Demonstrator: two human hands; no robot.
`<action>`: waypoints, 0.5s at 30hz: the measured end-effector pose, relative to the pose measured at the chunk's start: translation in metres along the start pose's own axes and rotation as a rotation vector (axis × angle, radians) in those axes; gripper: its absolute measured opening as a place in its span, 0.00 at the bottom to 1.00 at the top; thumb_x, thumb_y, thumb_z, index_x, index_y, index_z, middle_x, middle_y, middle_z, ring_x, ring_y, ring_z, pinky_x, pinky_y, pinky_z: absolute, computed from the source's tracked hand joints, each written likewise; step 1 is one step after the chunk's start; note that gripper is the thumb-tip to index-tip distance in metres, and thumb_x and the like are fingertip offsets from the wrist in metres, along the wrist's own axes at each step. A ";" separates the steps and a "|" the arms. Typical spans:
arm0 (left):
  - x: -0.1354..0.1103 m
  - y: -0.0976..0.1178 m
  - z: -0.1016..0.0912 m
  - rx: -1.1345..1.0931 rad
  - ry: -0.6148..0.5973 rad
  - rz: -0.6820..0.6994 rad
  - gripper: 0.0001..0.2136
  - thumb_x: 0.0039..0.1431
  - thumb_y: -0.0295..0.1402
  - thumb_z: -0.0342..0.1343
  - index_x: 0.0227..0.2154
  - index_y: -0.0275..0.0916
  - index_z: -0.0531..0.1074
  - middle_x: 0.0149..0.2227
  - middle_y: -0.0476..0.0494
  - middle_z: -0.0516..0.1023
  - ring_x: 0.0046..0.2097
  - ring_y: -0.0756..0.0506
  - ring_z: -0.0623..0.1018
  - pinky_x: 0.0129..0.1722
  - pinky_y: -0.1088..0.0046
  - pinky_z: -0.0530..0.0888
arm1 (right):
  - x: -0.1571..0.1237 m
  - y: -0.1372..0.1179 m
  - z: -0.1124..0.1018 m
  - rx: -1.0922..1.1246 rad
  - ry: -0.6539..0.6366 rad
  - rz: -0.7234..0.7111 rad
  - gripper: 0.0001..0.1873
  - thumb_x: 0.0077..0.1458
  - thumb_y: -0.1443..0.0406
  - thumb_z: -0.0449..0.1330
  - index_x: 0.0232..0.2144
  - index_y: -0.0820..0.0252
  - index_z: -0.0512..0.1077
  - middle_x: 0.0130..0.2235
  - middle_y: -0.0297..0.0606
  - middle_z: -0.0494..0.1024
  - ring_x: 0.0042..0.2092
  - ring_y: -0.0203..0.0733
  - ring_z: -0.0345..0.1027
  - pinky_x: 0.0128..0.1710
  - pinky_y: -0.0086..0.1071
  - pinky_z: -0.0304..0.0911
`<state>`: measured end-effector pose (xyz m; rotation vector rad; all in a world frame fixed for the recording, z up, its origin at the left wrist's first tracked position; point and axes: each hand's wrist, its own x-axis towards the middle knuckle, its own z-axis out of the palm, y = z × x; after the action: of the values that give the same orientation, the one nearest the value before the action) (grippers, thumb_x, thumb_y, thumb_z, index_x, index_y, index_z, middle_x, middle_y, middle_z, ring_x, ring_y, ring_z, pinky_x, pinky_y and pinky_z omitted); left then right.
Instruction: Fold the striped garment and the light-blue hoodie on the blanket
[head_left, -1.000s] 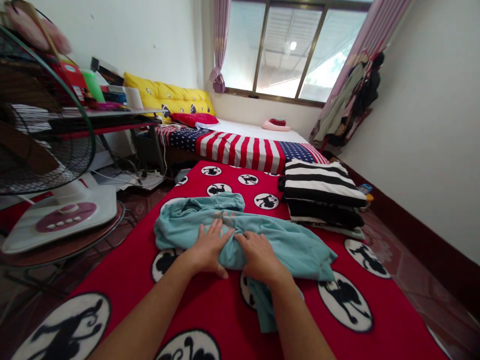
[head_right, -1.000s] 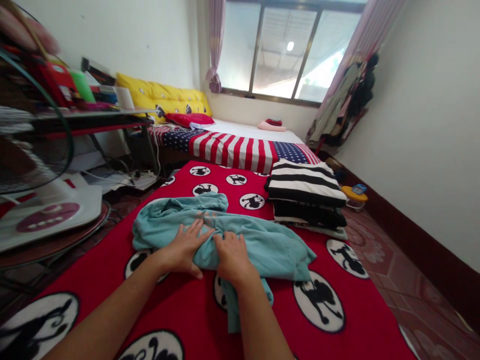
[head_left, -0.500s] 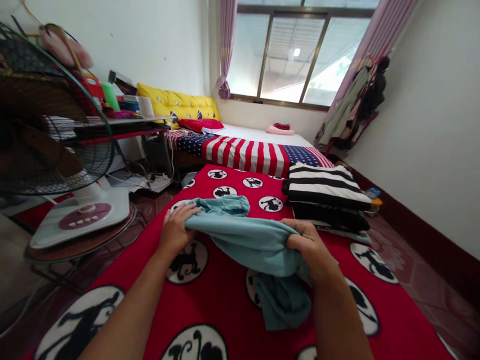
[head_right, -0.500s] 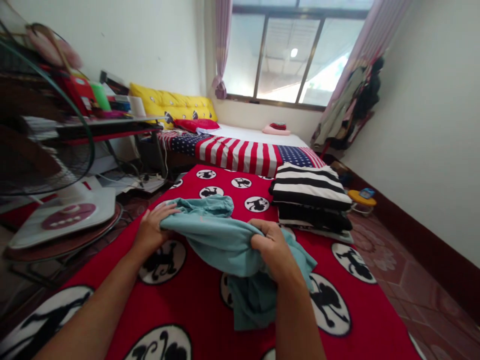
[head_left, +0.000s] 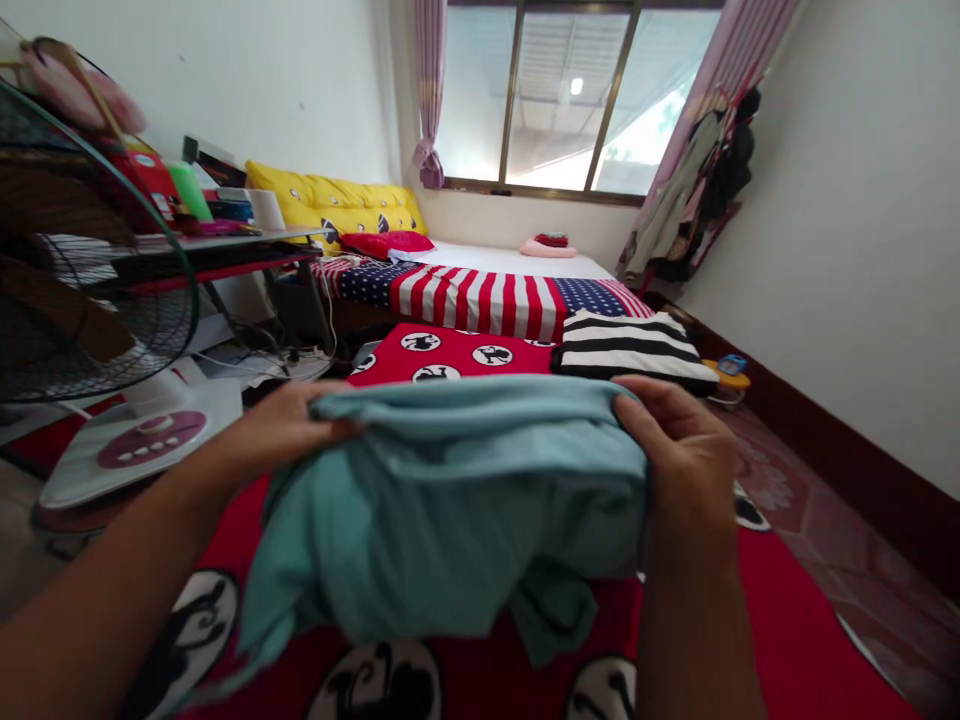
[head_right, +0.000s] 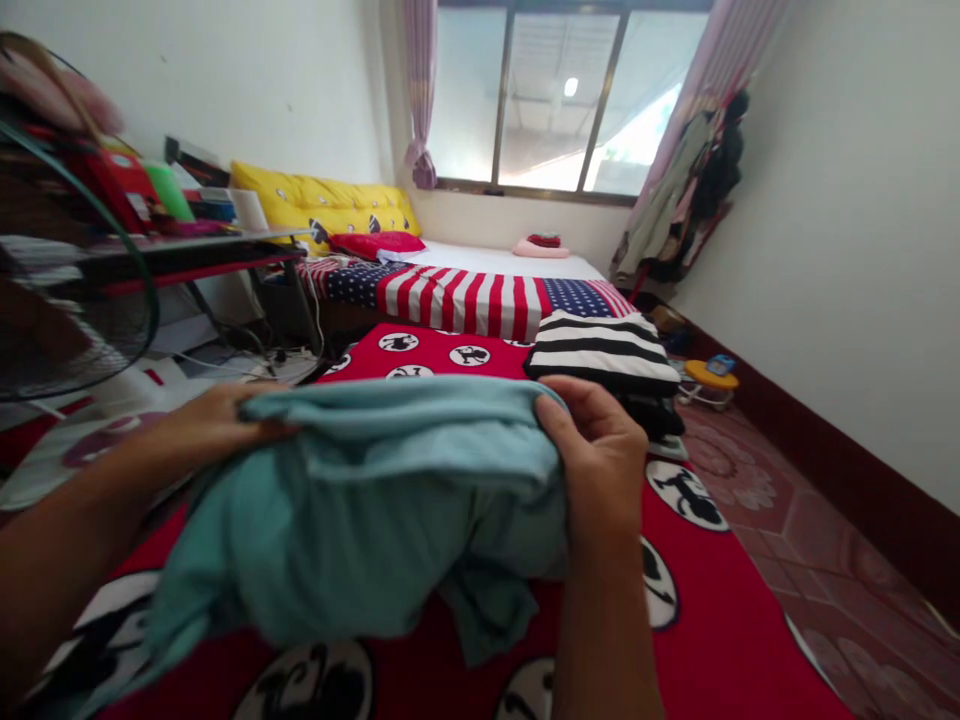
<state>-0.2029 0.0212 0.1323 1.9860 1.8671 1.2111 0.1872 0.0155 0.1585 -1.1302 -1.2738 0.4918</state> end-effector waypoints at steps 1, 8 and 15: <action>0.025 0.011 0.003 0.149 0.063 0.015 0.26 0.48 0.52 0.59 0.42 0.35 0.74 0.40 0.44 0.77 0.45 0.37 0.75 0.47 0.52 0.72 | 0.006 0.004 0.009 -0.079 0.155 -0.083 0.16 0.48 0.59 0.63 0.40 0.59 0.75 0.40 0.42 0.78 0.41 0.46 0.73 0.45 0.41 0.67; 0.015 0.036 0.114 0.213 -0.049 0.204 0.22 0.61 0.42 0.53 0.55 0.40 0.67 0.59 0.37 0.67 0.59 0.39 0.68 0.60 0.58 0.65 | 0.020 0.039 0.020 -0.120 0.139 -0.078 0.16 0.52 0.60 0.61 0.42 0.61 0.75 0.38 0.43 0.79 0.39 0.44 0.74 0.42 0.39 0.68; -0.062 0.024 0.180 0.262 -0.285 0.167 0.23 0.65 0.48 0.45 0.55 0.44 0.70 0.61 0.40 0.68 0.64 0.36 0.62 0.64 0.50 0.58 | 0.012 0.036 0.034 -0.373 -0.297 0.036 0.15 0.52 0.59 0.61 0.41 0.58 0.76 0.41 0.41 0.80 0.34 0.42 0.73 0.37 0.35 0.66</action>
<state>-0.0639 0.0328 0.0011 2.3459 1.8210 0.6943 0.1695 0.0534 0.1294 -1.4295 -1.6531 0.4721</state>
